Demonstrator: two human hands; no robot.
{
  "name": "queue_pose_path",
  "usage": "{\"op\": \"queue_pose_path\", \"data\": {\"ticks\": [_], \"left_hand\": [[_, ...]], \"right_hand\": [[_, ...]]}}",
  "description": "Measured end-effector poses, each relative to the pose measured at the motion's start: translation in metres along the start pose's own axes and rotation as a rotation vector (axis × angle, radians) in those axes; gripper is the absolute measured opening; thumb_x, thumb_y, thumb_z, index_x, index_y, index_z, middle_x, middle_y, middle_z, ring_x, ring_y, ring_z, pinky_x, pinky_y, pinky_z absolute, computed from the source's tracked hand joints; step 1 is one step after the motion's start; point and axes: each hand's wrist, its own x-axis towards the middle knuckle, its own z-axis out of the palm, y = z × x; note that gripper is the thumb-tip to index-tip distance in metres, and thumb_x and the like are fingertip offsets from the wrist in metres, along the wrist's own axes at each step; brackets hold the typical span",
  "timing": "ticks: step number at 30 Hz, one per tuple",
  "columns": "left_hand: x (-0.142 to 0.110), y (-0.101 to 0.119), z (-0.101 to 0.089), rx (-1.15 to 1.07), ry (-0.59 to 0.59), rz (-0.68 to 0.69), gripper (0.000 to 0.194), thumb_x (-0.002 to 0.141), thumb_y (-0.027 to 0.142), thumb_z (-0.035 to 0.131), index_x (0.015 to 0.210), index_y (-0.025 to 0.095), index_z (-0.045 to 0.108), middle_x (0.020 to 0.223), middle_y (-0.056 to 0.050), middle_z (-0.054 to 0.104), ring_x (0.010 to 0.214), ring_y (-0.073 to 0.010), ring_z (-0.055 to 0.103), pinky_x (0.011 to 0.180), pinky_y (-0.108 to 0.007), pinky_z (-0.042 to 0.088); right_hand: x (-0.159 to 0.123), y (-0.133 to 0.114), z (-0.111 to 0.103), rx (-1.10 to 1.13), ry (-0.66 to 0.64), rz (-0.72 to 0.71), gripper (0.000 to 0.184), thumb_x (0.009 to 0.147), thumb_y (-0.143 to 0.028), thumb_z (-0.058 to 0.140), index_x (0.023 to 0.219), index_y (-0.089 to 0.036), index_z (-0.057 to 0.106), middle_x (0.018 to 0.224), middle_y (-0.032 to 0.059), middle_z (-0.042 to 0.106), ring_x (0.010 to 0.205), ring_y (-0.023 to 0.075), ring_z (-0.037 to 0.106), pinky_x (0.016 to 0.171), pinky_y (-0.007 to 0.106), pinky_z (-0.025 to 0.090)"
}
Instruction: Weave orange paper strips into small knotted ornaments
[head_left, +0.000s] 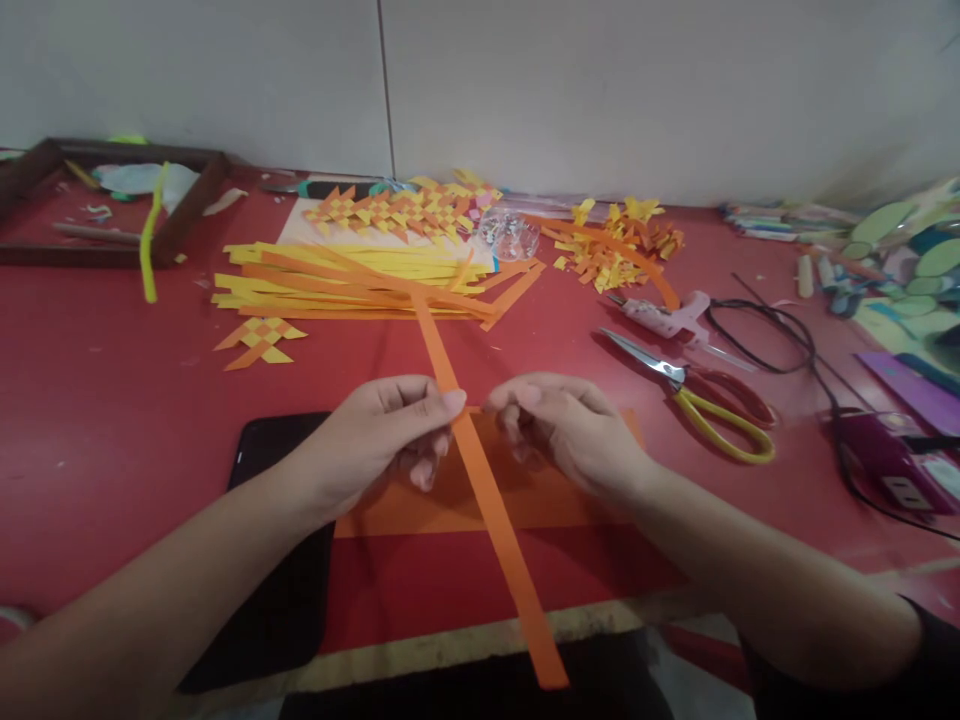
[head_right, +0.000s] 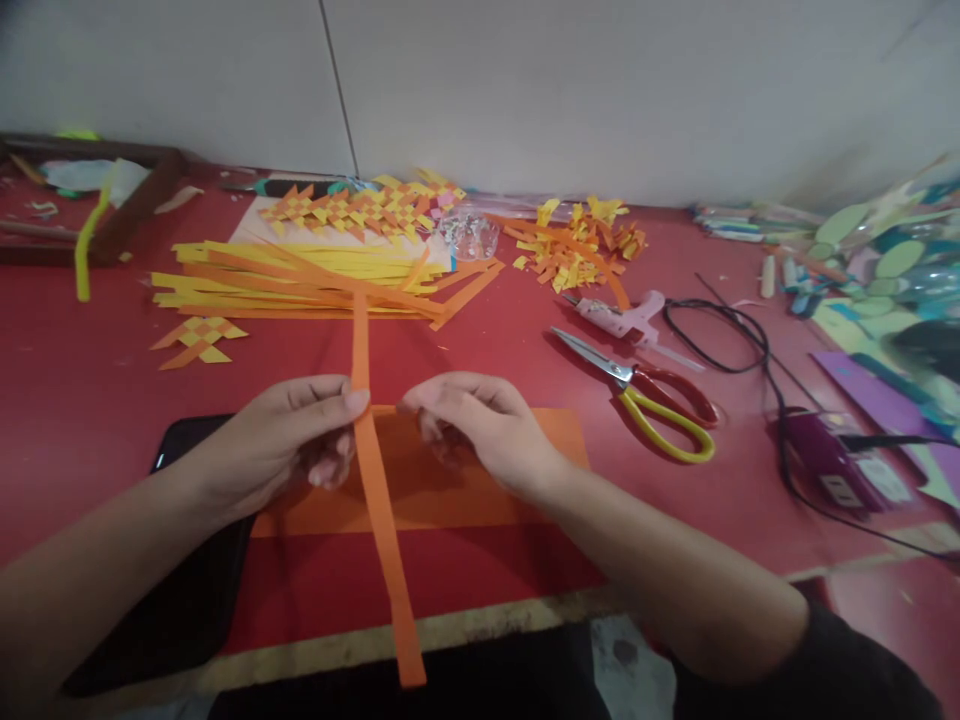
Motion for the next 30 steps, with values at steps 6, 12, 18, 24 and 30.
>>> {"op": "queue_pose_path", "data": {"ticks": [6, 12, 18, 24, 30], "left_hand": [[0.0, -0.003, 0.0, 0.323, -0.153, -0.065, 0.025, 0.075, 0.027, 0.078, 0.062, 0.015, 0.061, 0.058, 0.002, 0.067, 0.042, -0.0053, 0.056, 0.044, -0.014, 0.044], [0.001, -0.008, 0.002, 0.306, -0.116, -0.022, 0.027, 0.069, 0.028, 0.082, 0.086, 0.016, 0.064, 0.078, 0.001, 0.068, 0.046, -0.0068, 0.058, 0.045, -0.018, 0.049], [0.005, -0.005, -0.001, -0.014, 0.193, 0.188, 0.028, 0.074, 0.031, 0.079, 0.088, 0.018, 0.058, 0.081, 0.004, 0.062, 0.06, -0.0067, 0.063, 0.055, -0.018, 0.057], [0.007, -0.007, -0.003, -0.064, 0.277, 0.215, 0.022, 0.076, 0.024, 0.078, 0.074, 0.016, 0.058, 0.072, 0.004, 0.066, 0.07, -0.0078, 0.068, 0.064, -0.014, 0.057], [0.002, -0.007, 0.002, 0.137, -0.031, -0.092, 0.012, 0.078, 0.022, 0.075, 0.08, 0.015, 0.065, 0.069, 0.0, 0.071, 0.065, -0.0095, 0.07, 0.064, -0.017, 0.058]], "right_hand": [[0.0, 0.002, 0.009, -0.218, -0.073, 0.037, 0.035, 0.081, -0.048, 0.069, 0.069, -0.016, 0.064, 0.053, -0.004, 0.053, 0.045, 0.0071, 0.047, 0.042, 0.02, 0.037], [0.001, 0.0, 0.006, -0.183, 0.037, 0.082, 0.031, 0.079, -0.036, 0.064, 0.055, -0.018, 0.053, 0.047, -0.0044, 0.05, 0.044, 0.0078, 0.044, 0.043, 0.022, 0.03], [-0.002, -0.004, -0.002, -0.225, -0.221, 0.086, 0.025, 0.068, -0.022, 0.052, 0.044, -0.017, 0.053, 0.043, -0.0017, 0.048, 0.042, 0.0089, 0.039, 0.046, 0.027, 0.026], [-0.002, -0.006, -0.002, -0.273, -0.268, 0.056, 0.028, 0.075, -0.023, 0.053, 0.048, -0.017, 0.053, 0.046, -0.0024, 0.048, 0.044, 0.0086, 0.039, 0.046, 0.026, 0.026], [-0.001, -0.004, 0.005, -0.205, -0.052, 0.014, 0.02, 0.08, -0.034, 0.067, 0.073, -0.018, 0.058, 0.061, -0.0053, 0.05, 0.053, 0.0081, 0.045, 0.05, 0.022, 0.034]]}}
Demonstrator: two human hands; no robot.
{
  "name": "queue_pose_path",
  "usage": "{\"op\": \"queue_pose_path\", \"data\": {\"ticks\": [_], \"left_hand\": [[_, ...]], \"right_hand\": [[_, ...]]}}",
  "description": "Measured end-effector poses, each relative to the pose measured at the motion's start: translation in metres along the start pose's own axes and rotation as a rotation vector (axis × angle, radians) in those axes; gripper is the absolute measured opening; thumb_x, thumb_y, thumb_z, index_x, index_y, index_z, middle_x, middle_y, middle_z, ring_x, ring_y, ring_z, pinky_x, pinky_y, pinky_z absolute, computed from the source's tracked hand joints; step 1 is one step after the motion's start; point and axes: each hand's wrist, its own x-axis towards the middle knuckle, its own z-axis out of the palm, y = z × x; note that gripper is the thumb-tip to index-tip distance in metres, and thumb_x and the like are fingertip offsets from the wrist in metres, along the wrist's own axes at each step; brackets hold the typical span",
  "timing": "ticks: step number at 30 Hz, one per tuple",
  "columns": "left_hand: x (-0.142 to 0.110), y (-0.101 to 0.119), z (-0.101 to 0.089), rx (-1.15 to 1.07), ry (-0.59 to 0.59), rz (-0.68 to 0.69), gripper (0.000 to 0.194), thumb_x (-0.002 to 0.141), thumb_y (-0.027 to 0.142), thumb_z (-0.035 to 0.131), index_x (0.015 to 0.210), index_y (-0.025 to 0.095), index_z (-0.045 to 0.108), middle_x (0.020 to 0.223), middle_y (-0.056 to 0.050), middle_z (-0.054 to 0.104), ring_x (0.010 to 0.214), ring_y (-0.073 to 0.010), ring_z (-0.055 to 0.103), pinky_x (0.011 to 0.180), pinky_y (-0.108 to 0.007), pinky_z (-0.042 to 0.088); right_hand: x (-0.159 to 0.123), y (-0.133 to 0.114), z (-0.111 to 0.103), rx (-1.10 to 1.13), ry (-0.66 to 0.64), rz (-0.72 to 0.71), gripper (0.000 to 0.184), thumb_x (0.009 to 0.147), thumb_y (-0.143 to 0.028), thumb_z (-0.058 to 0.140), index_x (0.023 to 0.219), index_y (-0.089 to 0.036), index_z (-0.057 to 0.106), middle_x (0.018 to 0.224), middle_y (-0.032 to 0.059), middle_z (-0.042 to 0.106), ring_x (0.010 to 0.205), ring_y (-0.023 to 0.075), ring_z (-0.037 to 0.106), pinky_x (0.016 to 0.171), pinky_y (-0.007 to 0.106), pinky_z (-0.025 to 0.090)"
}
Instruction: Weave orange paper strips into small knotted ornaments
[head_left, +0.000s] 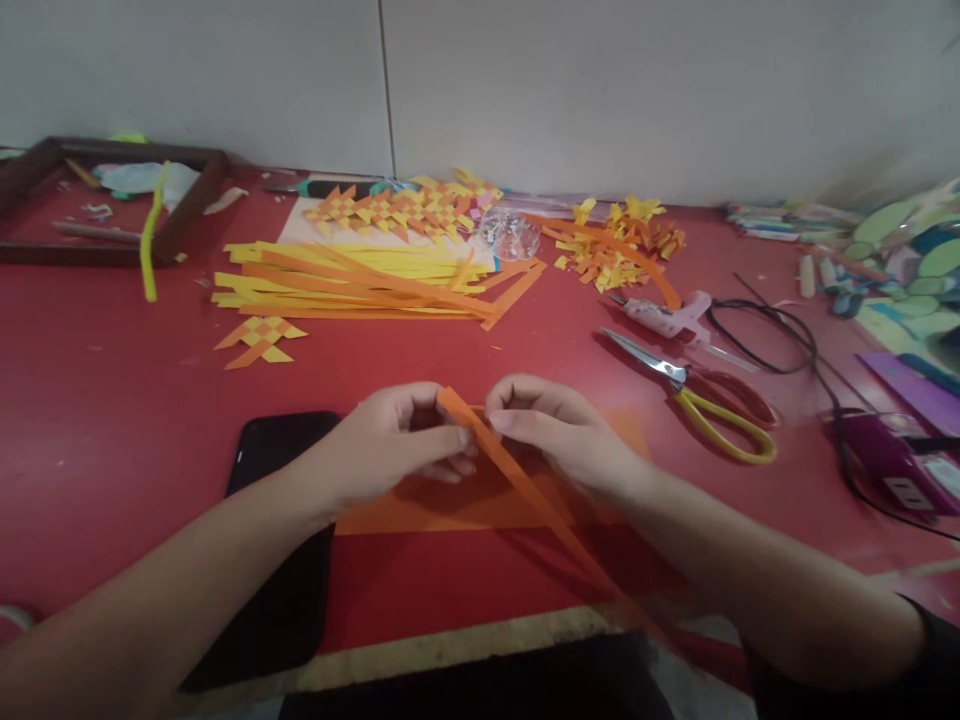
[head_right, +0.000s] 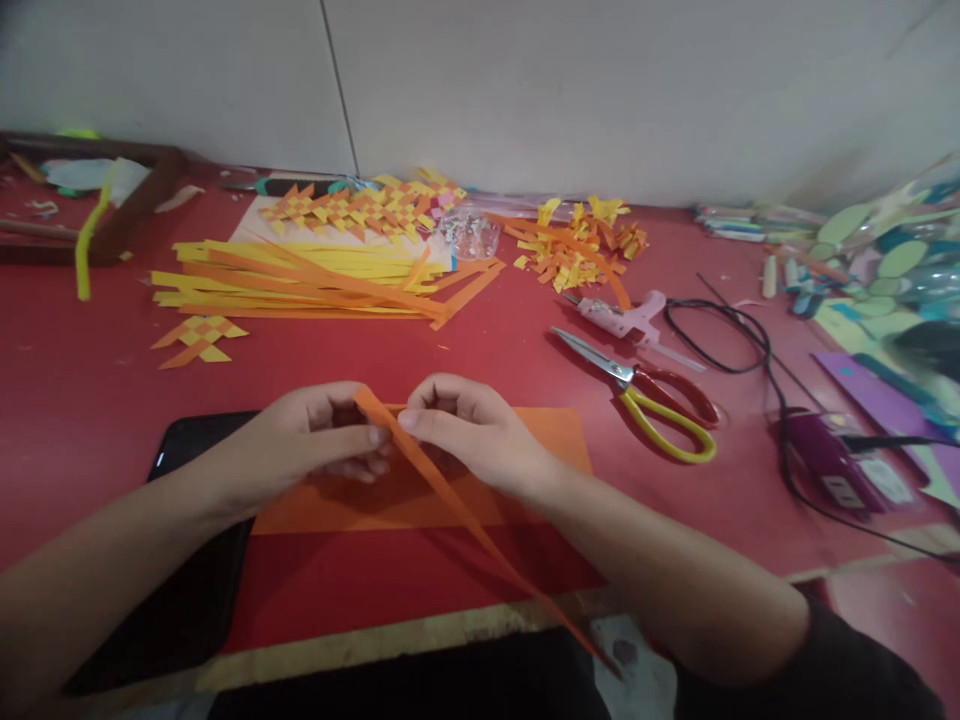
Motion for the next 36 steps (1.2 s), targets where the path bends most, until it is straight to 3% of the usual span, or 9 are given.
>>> {"op": "queue_pose_path", "data": {"ticks": [2, 5, 9, 15, 20, 27, 36], "left_hand": [[-0.0016, -0.0003, 0.0026, 0.013, -0.056, -0.052, 0.011, 0.077, 0.019, 0.074, 0.08, 0.015, 0.064, 0.07, 0.001, 0.071, 0.064, -0.01, 0.07, 0.063, -0.019, 0.059], [-0.0035, -0.0015, 0.0042, 0.037, -0.087, -0.036, 0.01, 0.078, 0.017, 0.073, 0.081, 0.014, 0.064, 0.07, 0.001, 0.07, 0.065, -0.0104, 0.071, 0.063, -0.02, 0.058], [-0.0051, -0.0018, 0.0032, 0.105, -0.103, 0.03, 0.014, 0.075, 0.019, 0.076, 0.08, 0.014, 0.063, 0.069, 0.001, 0.069, 0.067, -0.0117, 0.07, 0.066, -0.022, 0.057], [-0.0055, -0.0003, 0.0036, 0.198, -0.005, 0.204, 0.011, 0.078, 0.016, 0.073, 0.079, 0.016, 0.062, 0.068, 0.002, 0.071, 0.066, -0.0116, 0.069, 0.065, -0.02, 0.054], [-0.0052, -0.0017, 0.0054, 0.163, -0.015, 0.17, 0.012, 0.076, 0.014, 0.074, 0.077, 0.017, 0.062, 0.067, 0.002, 0.072, 0.067, -0.0113, 0.07, 0.065, -0.018, 0.054], [-0.007, -0.0021, 0.0037, 0.218, -0.012, 0.155, 0.008, 0.081, 0.021, 0.07, 0.077, 0.016, 0.065, 0.072, -0.002, 0.075, 0.069, -0.0133, 0.072, 0.066, -0.021, 0.055], [-0.0055, -0.0006, 0.0026, 0.278, -0.002, 0.117, 0.011, 0.076, 0.024, 0.075, 0.078, 0.016, 0.069, 0.071, -0.003, 0.075, 0.066, -0.0148, 0.071, 0.064, -0.022, 0.055]], "right_hand": [[0.0008, 0.0003, 0.0033, 0.02, 0.004, -0.057, 0.017, 0.077, -0.031, 0.071, 0.081, -0.017, 0.061, 0.073, -0.0019, 0.058, 0.064, 0.0099, 0.052, 0.06, 0.024, 0.042], [0.001, 0.0022, 0.0054, 0.01, -0.022, -0.084, 0.018, 0.077, -0.031, 0.072, 0.083, -0.017, 0.062, 0.074, -0.0003, 0.06, 0.067, 0.0113, 0.054, 0.063, 0.026, 0.044], [-0.0001, 0.0039, 0.0043, -0.043, -0.029, -0.064, 0.015, 0.077, -0.028, 0.071, 0.076, -0.017, 0.062, 0.067, -0.001, 0.057, 0.06, 0.0104, 0.049, 0.057, 0.025, 0.039], [-0.0024, 0.002, 0.0036, -0.069, -0.04, -0.023, 0.012, 0.076, -0.023, 0.067, 0.071, -0.016, 0.059, 0.06, -0.0044, 0.049, 0.053, 0.0073, 0.039, 0.05, 0.022, 0.029], [-0.0012, 0.0035, 0.0047, -0.001, -0.028, -0.096, 0.014, 0.077, -0.027, 0.07, 0.075, -0.016, 0.062, 0.066, -0.0017, 0.055, 0.058, 0.0089, 0.046, 0.055, 0.024, 0.036], [-0.002, 0.004, 0.0051, -0.003, -0.035, -0.061, 0.019, 0.076, -0.03, 0.073, 0.075, -0.015, 0.062, 0.067, -0.0012, 0.056, 0.058, 0.0089, 0.048, 0.054, 0.023, 0.038], [-0.0021, 0.0018, 0.0057, -0.072, -0.015, -0.034, 0.007, 0.07, -0.019, 0.067, 0.071, -0.016, 0.061, 0.064, -0.0015, 0.057, 0.056, 0.0085, 0.048, 0.052, 0.022, 0.037]]}}
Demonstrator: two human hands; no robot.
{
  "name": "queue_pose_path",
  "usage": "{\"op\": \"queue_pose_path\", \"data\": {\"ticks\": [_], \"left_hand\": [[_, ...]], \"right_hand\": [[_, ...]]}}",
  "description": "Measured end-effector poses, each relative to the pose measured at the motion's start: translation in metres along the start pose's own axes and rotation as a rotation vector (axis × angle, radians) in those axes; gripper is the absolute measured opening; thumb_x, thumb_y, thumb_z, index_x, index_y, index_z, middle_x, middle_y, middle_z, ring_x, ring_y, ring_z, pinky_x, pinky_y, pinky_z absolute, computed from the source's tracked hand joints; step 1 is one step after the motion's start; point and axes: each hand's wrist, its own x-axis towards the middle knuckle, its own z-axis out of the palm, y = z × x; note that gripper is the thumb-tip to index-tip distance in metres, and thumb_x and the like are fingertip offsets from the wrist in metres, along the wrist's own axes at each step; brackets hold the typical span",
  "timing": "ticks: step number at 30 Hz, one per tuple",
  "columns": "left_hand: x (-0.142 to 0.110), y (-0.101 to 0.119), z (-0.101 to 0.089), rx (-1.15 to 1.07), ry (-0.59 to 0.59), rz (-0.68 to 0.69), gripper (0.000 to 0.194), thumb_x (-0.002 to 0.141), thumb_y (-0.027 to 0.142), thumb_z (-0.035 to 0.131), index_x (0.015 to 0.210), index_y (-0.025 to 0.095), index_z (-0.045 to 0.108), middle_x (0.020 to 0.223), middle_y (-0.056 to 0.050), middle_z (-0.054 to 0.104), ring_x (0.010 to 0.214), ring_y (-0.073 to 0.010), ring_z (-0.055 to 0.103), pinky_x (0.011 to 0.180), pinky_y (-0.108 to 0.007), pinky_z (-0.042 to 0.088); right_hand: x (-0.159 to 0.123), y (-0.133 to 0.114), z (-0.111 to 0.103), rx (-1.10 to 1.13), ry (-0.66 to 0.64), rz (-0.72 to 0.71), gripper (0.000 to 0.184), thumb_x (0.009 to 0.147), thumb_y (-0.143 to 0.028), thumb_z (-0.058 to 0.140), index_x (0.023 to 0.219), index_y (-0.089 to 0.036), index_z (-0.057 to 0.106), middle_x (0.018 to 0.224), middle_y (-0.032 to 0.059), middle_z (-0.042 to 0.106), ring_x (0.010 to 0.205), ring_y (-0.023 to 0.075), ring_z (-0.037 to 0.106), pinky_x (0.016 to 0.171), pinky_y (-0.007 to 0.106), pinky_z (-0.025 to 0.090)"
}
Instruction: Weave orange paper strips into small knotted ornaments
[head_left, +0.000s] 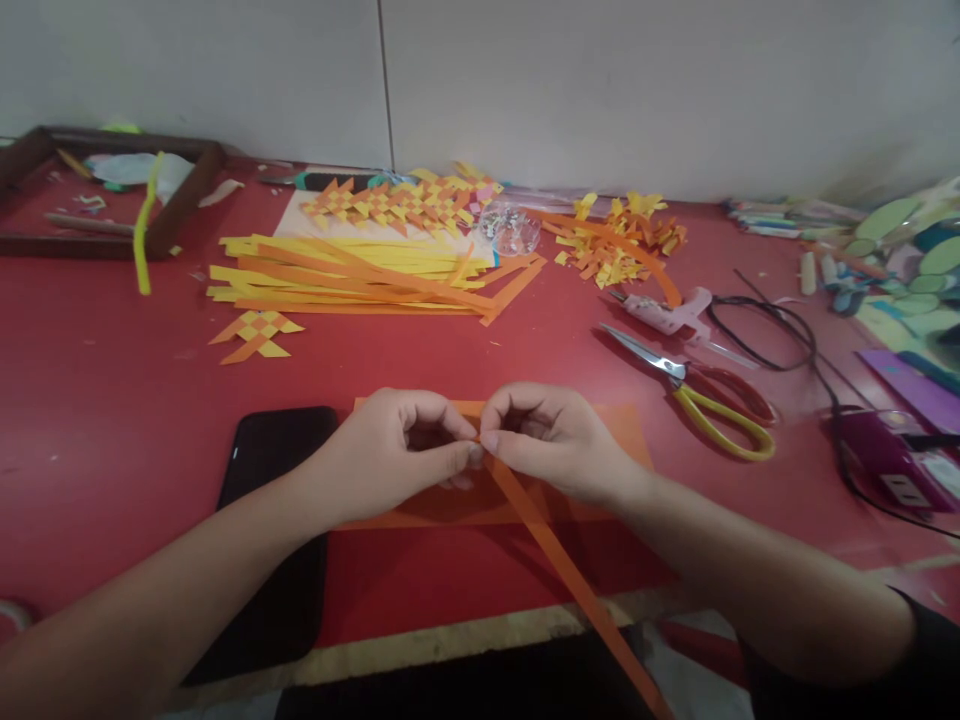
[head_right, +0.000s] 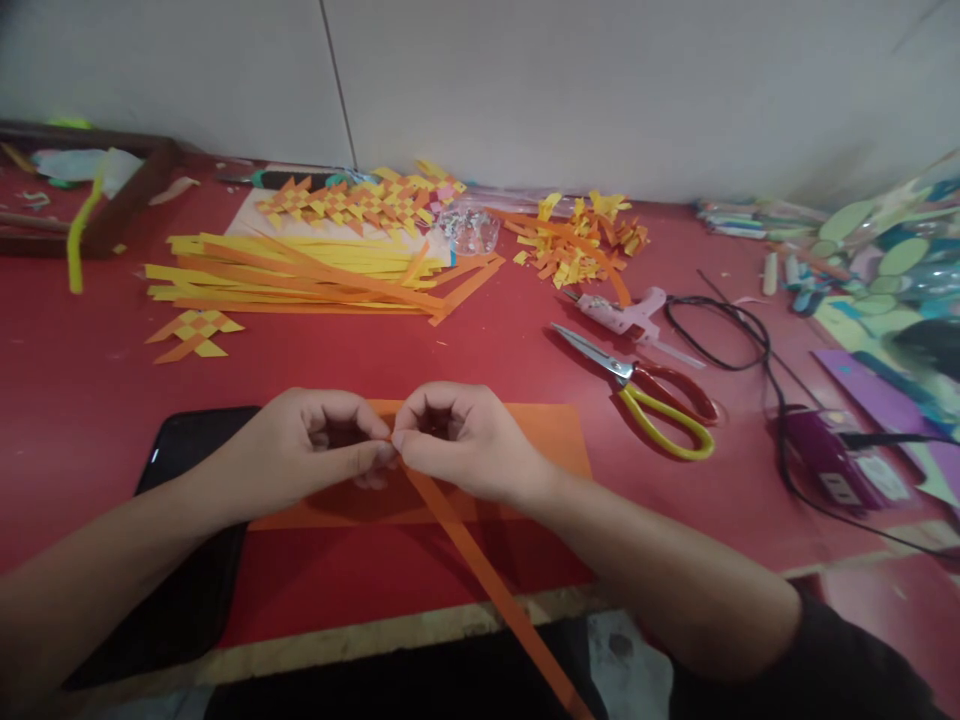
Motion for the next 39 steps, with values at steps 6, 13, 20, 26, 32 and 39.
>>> {"op": "queue_pose_path", "data": {"ticks": [6, 13, 20, 26, 32, 39], "left_hand": [[-0.0012, 0.0001, 0.0006, 0.023, -0.036, 0.05, 0.01, 0.084, 0.023, 0.066, 0.078, 0.015, 0.068, 0.072, -0.003, 0.074, 0.068, -0.0139, 0.071, 0.066, -0.022, 0.056], [-0.0001, -0.0028, -0.0008, 0.053, -0.014, 0.053, 0.009, 0.081, 0.024, 0.069, 0.076, 0.017, 0.068, 0.072, -0.002, 0.074, 0.067, -0.0139, 0.069, 0.063, -0.022, 0.053], [-0.0006, -0.0034, -0.0003, -0.001, -0.021, 0.061, 0.008, 0.08, 0.021, 0.069, 0.073, 0.016, 0.068, 0.069, -0.003, 0.073, 0.064, -0.0144, 0.068, 0.061, -0.023, 0.052], [-0.0011, -0.0033, -0.0003, -0.039, -0.028, 0.061, 0.009, 0.08, 0.02, 0.07, 0.073, 0.016, 0.067, 0.069, -0.001, 0.073, 0.065, -0.0119, 0.068, 0.063, -0.02, 0.052], [-0.0012, -0.0012, -0.0002, -0.067, -0.037, 0.068, 0.011, 0.081, 0.02, 0.07, 0.073, 0.015, 0.067, 0.069, -0.001, 0.074, 0.065, -0.0106, 0.069, 0.064, -0.018, 0.052], [-0.001, -0.0009, -0.0017, -0.056, -0.039, 0.101, 0.014, 0.083, 0.025, 0.07, 0.074, 0.015, 0.066, 0.069, -0.001, 0.075, 0.066, -0.0113, 0.07, 0.064, -0.018, 0.054]], "right_hand": [[-0.0011, -0.001, -0.0006, -0.055, 0.003, 0.027, 0.004, 0.068, -0.019, 0.062, 0.069, -0.017, 0.059, 0.06, -0.0027, 0.053, 0.051, 0.0078, 0.042, 0.046, 0.021, 0.031], [-0.0016, -0.0001, -0.0006, -0.059, -0.03, -0.037, 0.005, 0.072, -0.018, 0.063, 0.07, -0.017, 0.058, 0.059, -0.0032, 0.052, 0.051, 0.0077, 0.041, 0.046, 0.021, 0.031], [-0.0016, 0.0003, -0.0012, -0.058, -0.028, -0.07, 0.007, 0.072, -0.019, 0.064, 0.07, -0.018, 0.058, 0.059, -0.003, 0.052, 0.051, 0.0082, 0.042, 0.045, 0.021, 0.032], [-0.0018, -0.0014, 0.0, -0.024, -0.029, -0.078, 0.007, 0.072, -0.018, 0.064, 0.07, -0.017, 0.058, 0.06, -0.0029, 0.052, 0.052, 0.0079, 0.042, 0.047, 0.021, 0.032], [-0.0017, -0.0009, 0.0003, -0.002, -0.03, -0.067, 0.007, 0.073, -0.018, 0.065, 0.07, -0.017, 0.058, 0.06, -0.0033, 0.052, 0.051, 0.0078, 0.042, 0.046, 0.021, 0.032], [-0.0007, -0.0002, 0.0011, 0.037, -0.012, -0.133, 0.007, 0.073, -0.016, 0.065, 0.071, -0.016, 0.058, 0.062, -0.0027, 0.053, 0.054, 0.0079, 0.044, 0.051, 0.022, 0.035]]}}
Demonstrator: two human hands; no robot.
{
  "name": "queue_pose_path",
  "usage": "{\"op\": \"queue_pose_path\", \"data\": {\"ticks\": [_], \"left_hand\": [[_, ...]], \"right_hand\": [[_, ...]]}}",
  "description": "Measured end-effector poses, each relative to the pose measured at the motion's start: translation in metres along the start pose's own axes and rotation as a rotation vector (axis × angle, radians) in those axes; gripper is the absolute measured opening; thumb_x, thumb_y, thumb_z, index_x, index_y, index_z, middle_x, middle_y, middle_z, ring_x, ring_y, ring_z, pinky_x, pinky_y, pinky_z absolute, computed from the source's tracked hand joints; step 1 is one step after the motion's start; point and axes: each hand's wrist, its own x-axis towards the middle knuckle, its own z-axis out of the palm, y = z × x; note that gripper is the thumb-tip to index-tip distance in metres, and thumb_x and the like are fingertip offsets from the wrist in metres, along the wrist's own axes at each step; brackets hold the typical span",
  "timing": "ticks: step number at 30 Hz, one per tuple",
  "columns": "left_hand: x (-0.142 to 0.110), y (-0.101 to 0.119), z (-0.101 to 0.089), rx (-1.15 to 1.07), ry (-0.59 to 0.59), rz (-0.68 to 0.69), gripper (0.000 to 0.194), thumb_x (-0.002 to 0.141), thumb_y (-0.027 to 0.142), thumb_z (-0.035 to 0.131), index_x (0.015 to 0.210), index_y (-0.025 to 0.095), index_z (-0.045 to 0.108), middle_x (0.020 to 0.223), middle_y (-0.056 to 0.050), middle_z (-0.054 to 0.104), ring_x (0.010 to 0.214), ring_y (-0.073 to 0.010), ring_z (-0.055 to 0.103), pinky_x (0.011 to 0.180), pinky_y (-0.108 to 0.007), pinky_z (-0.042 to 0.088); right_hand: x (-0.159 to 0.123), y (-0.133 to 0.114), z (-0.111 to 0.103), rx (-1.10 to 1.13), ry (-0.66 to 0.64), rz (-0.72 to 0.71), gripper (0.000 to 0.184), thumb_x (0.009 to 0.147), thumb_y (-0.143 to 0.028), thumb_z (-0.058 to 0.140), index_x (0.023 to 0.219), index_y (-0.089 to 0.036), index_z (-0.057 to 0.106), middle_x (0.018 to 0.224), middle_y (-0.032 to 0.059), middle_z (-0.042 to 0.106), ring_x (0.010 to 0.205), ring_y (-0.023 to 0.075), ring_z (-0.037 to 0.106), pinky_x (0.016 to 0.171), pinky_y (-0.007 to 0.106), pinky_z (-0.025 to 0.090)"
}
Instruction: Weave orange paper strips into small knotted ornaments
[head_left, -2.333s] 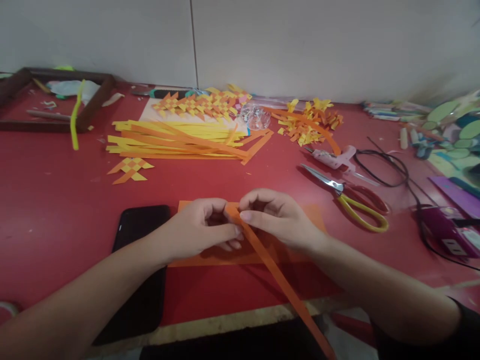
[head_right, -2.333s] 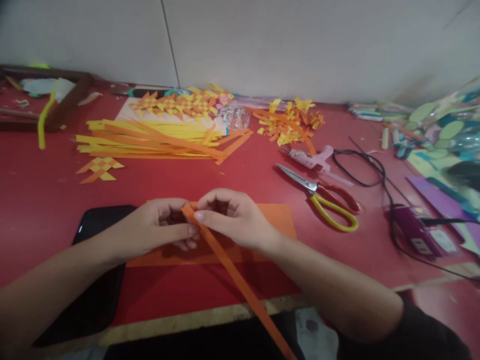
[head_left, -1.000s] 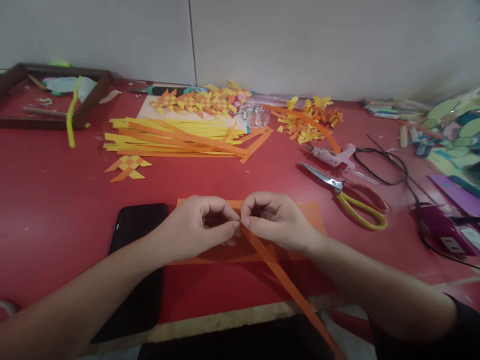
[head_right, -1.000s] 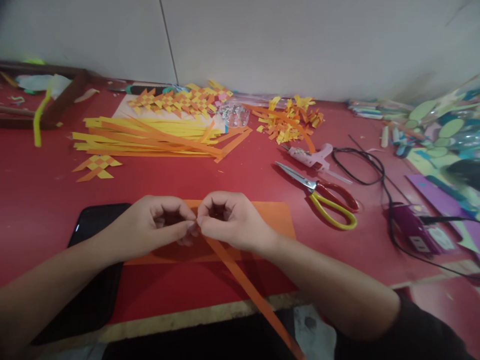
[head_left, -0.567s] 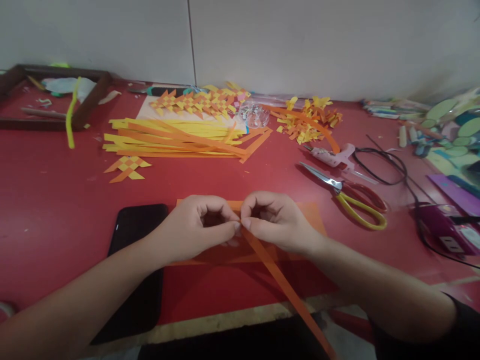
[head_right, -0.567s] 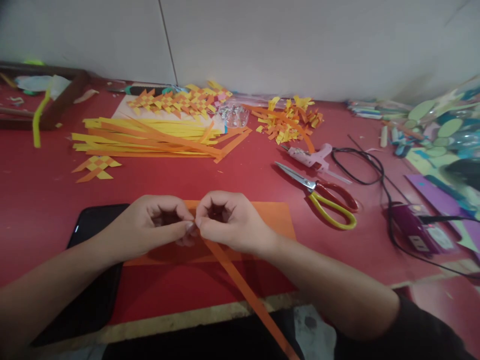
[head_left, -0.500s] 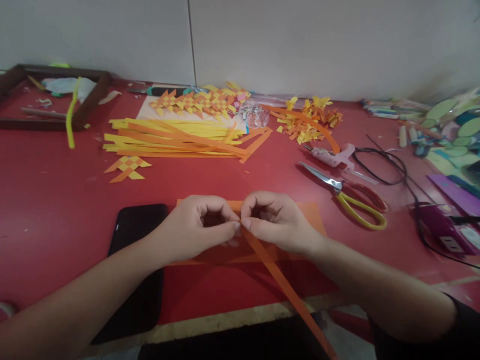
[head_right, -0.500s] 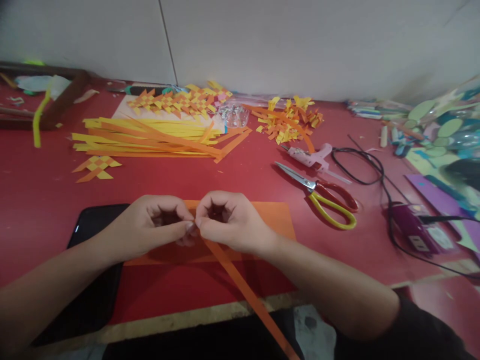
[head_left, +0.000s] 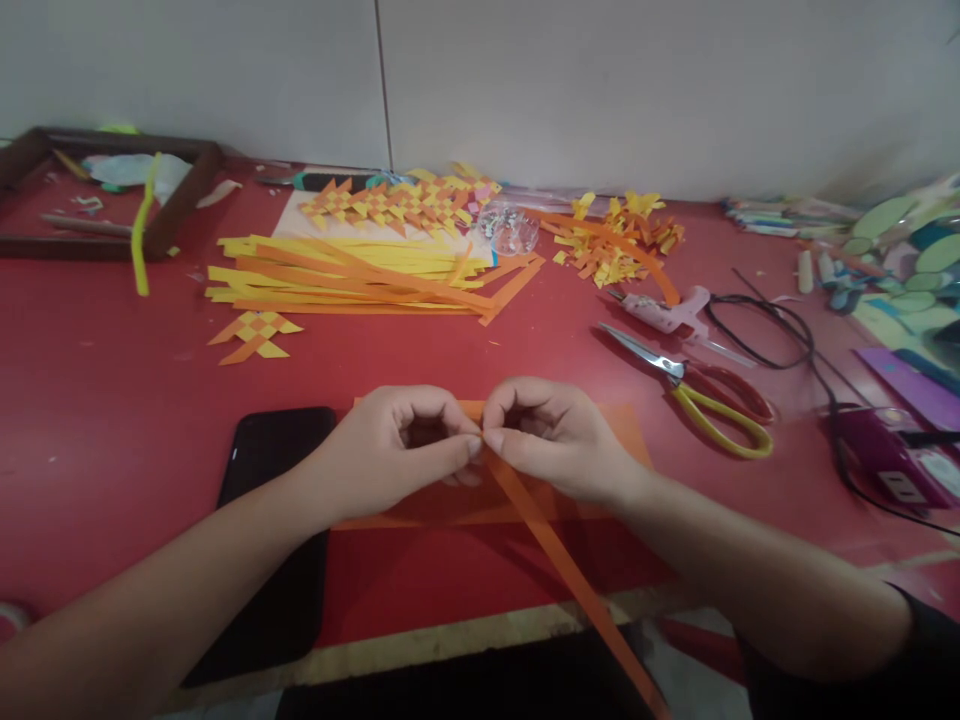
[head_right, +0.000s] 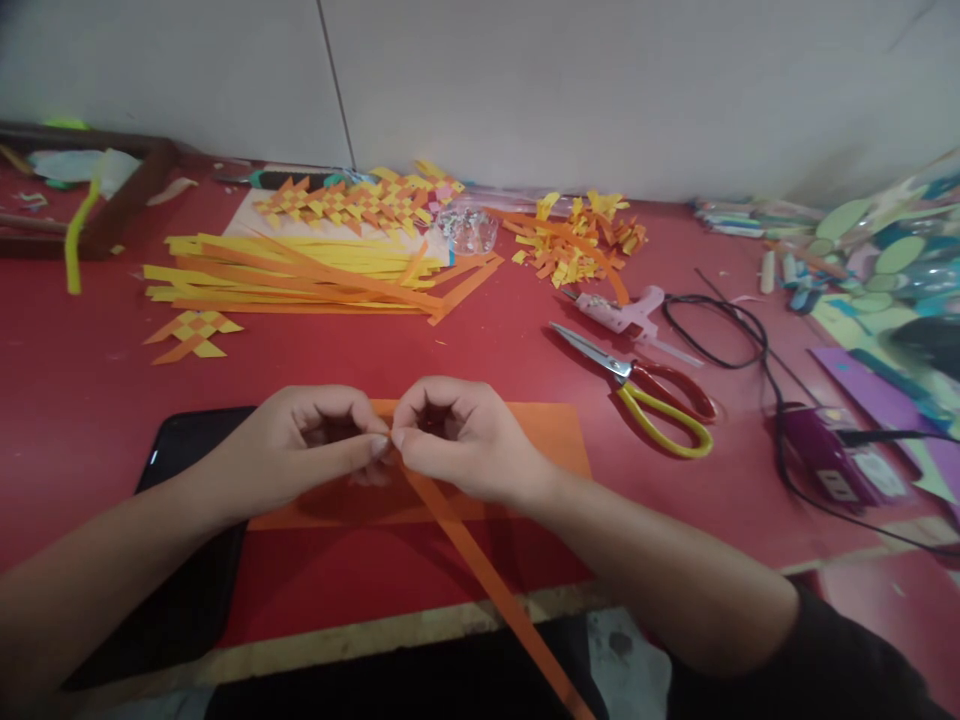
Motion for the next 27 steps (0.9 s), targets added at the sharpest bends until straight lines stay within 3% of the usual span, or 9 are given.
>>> {"op": "queue_pose_path", "data": {"ticks": [10, 16, 27], "left_hand": [[0.0022, 0.0027, -0.0002, -0.023, 0.113, -0.003, 0.018, 0.083, 0.032, 0.072, 0.077, 0.016, 0.066, 0.072, -0.003, 0.076, 0.066, -0.0131, 0.07, 0.059, -0.019, 0.057], [0.003, 0.0043, 0.0014, -0.03, 0.196, 0.048, 0.015, 0.083, 0.029, 0.07, 0.077, 0.016, 0.067, 0.062, 0.0, 0.071, 0.054, -0.009, 0.065, 0.052, -0.016, 0.054], [0.009, -0.0025, -0.0036, -0.174, 0.542, 0.201, 0.013, 0.082, 0.025, 0.07, 0.073, 0.019, 0.063, 0.061, 0.003, 0.063, 0.056, -0.0107, 0.063, 0.046, -0.016, 0.052]], "right_hand": [[0.0022, 0.0003, -0.0024, -0.004, 0.034, 0.003, 0.004, 0.071, -0.014, 0.062, 0.069, -0.016, 0.059, 0.059, -0.0041, 0.051, 0.052, 0.0064, 0.04, 0.048, 0.021, 0.03], [0.003, -0.0006, -0.0011, -0.006, 0.052, 0.012, 0.005, 0.071, -0.014, 0.063, 0.069, -0.015, 0.059, 0.059, -0.0043, 0.051, 0.052, 0.0059, 0.04, 0.049, 0.021, 0.03], [0.0047, 0.0014, -0.0039, 0.0, 0.101, 0.051, 0.005, 0.069, -0.011, 0.063, 0.068, -0.015, 0.06, 0.061, -0.0042, 0.054, 0.053, 0.0057, 0.043, 0.05, 0.02, 0.032]]}}
